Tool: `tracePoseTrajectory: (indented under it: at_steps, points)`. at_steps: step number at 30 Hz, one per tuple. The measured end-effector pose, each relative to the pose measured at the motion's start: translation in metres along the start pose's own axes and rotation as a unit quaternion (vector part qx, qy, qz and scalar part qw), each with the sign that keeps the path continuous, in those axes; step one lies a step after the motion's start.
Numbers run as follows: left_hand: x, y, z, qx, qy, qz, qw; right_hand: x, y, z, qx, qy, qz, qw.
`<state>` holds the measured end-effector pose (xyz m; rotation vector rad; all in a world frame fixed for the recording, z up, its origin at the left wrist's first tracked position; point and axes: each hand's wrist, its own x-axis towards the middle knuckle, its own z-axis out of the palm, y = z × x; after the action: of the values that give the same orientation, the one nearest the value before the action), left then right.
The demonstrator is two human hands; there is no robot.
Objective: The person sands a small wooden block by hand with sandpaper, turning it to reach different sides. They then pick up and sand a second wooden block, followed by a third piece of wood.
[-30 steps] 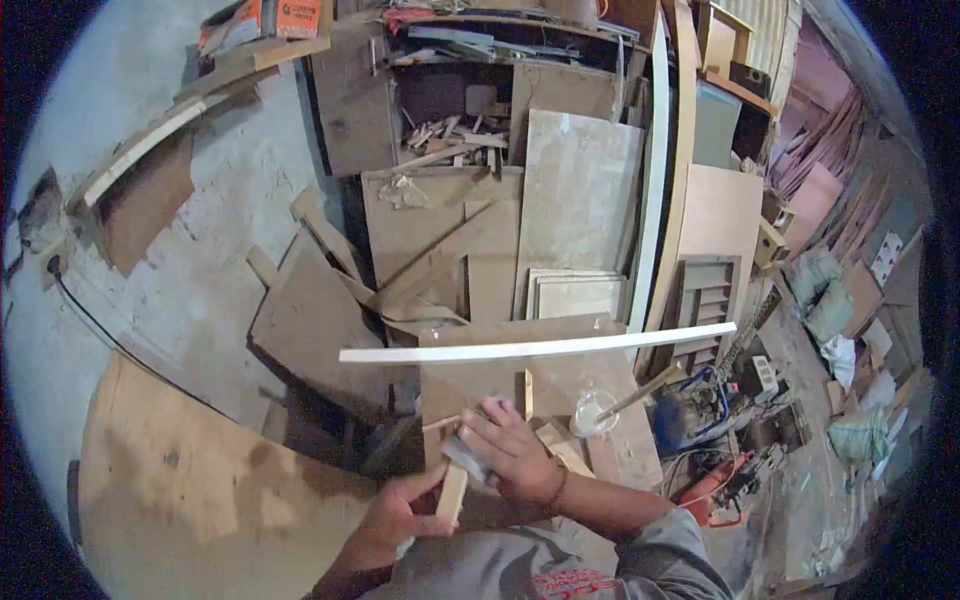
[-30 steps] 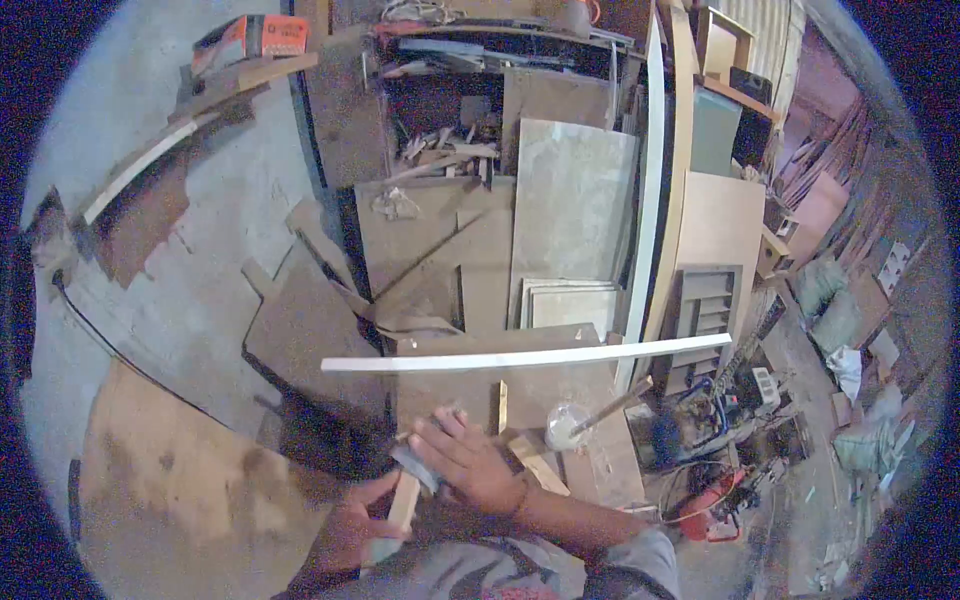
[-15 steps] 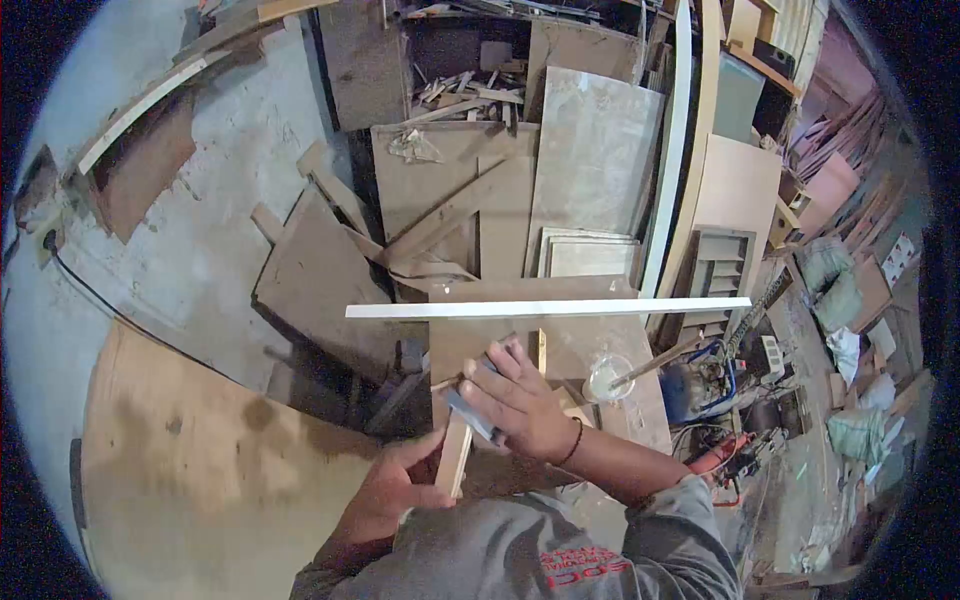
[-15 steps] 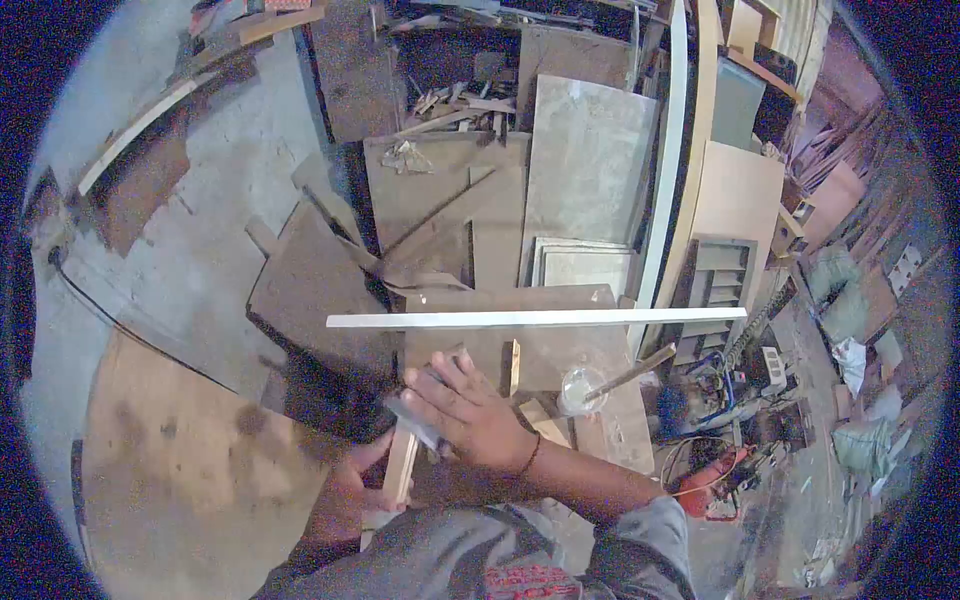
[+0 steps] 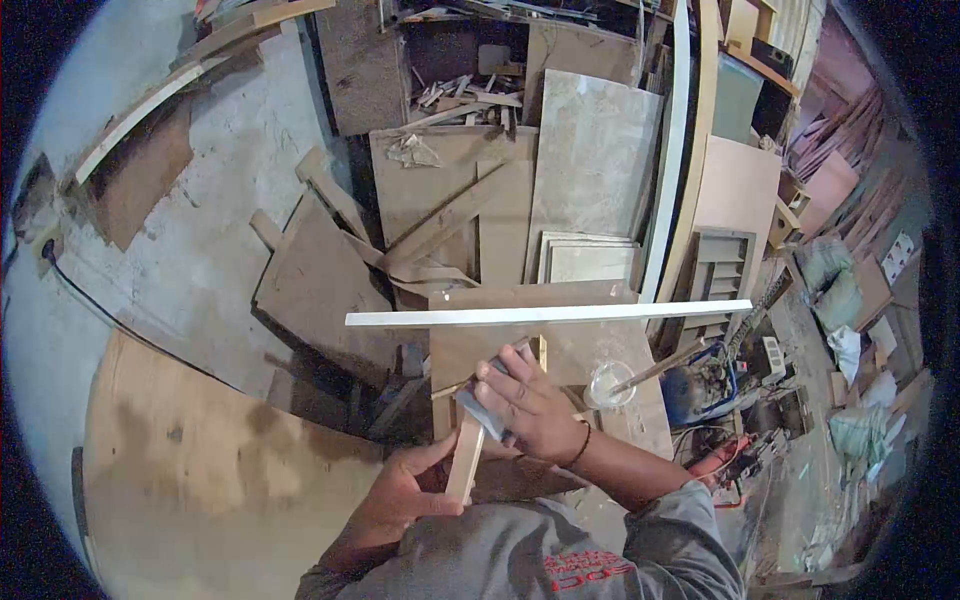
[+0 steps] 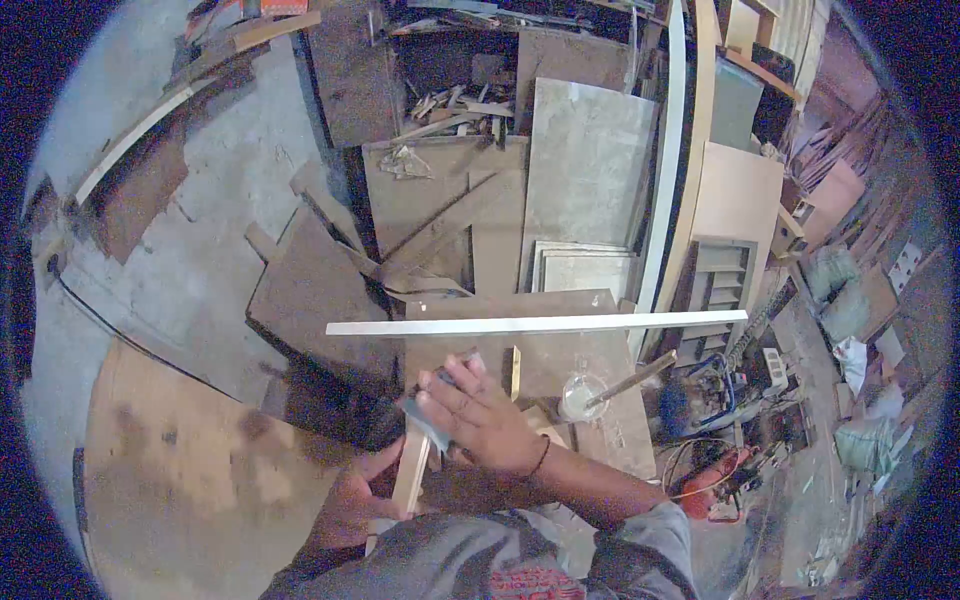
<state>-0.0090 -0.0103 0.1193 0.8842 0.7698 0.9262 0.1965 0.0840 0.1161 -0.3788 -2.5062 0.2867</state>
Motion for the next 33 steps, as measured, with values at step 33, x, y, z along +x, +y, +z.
tracePoseTrajectory:
  at_steps: [33]
  points:
    - [-0.001, 0.017, 0.014, 0.085, 0.064, -0.002, 0.994, 0.001, 0.032, -0.019, -0.104, 0.217, 0.040, 0.970]
